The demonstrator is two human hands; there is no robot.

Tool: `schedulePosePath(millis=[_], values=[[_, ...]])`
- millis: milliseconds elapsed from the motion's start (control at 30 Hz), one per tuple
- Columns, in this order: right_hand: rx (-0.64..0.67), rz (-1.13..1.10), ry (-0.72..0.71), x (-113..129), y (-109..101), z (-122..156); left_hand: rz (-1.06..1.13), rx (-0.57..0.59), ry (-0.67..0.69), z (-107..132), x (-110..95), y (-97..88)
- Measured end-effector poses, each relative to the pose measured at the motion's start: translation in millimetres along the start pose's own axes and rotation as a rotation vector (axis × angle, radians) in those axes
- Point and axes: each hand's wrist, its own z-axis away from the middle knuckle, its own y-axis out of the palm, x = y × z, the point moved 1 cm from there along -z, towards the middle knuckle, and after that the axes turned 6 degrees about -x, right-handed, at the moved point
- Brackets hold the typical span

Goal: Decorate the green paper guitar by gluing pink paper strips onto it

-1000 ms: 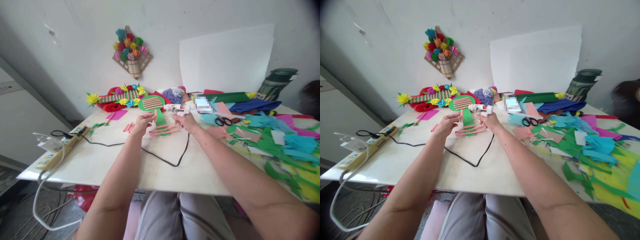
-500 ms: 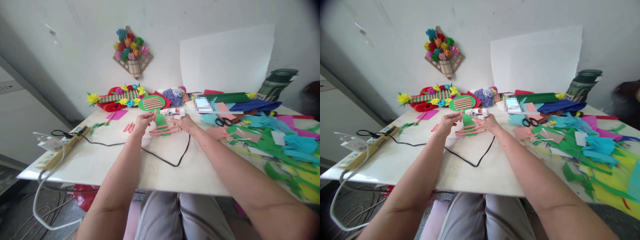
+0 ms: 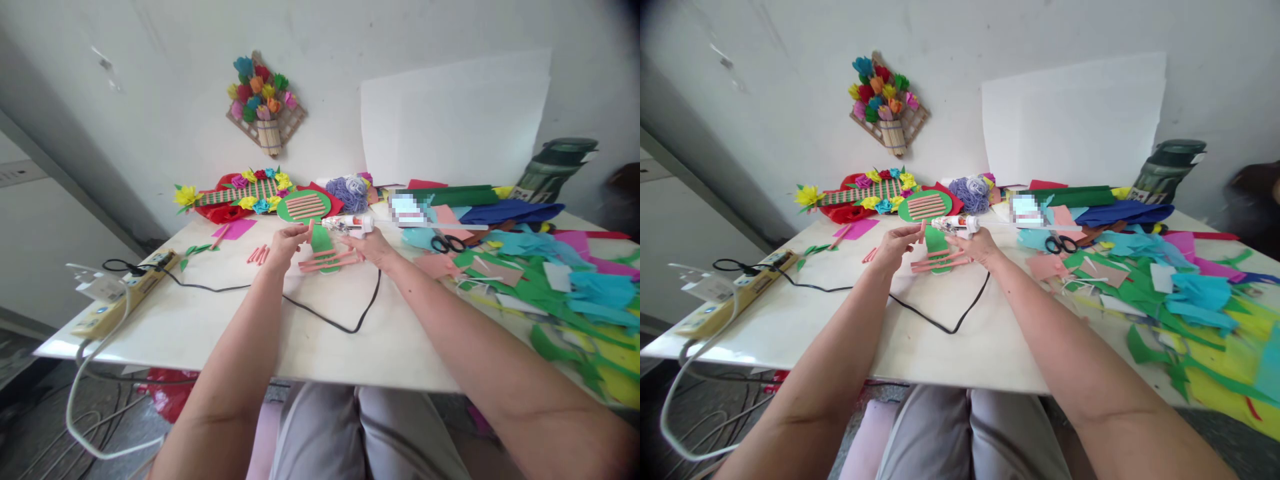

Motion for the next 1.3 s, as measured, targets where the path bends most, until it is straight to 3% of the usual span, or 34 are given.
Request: schedulePosePath(millis=[367, 867, 1300], values=[[-0.006, -0.043, 0.011, 4, -1, 3, -0.046, -0.034, -0.003, 0, -1, -0.7], [-0.037, -0.107, 0.003, -1, -1, 1, 0.125, -0.084, 0.009, -6, 5, 2.3], [-0.035, -0.120, 0.000, -2, -2, 1, 0.163, -0.046, -0.013, -10, 10, -1.9]])
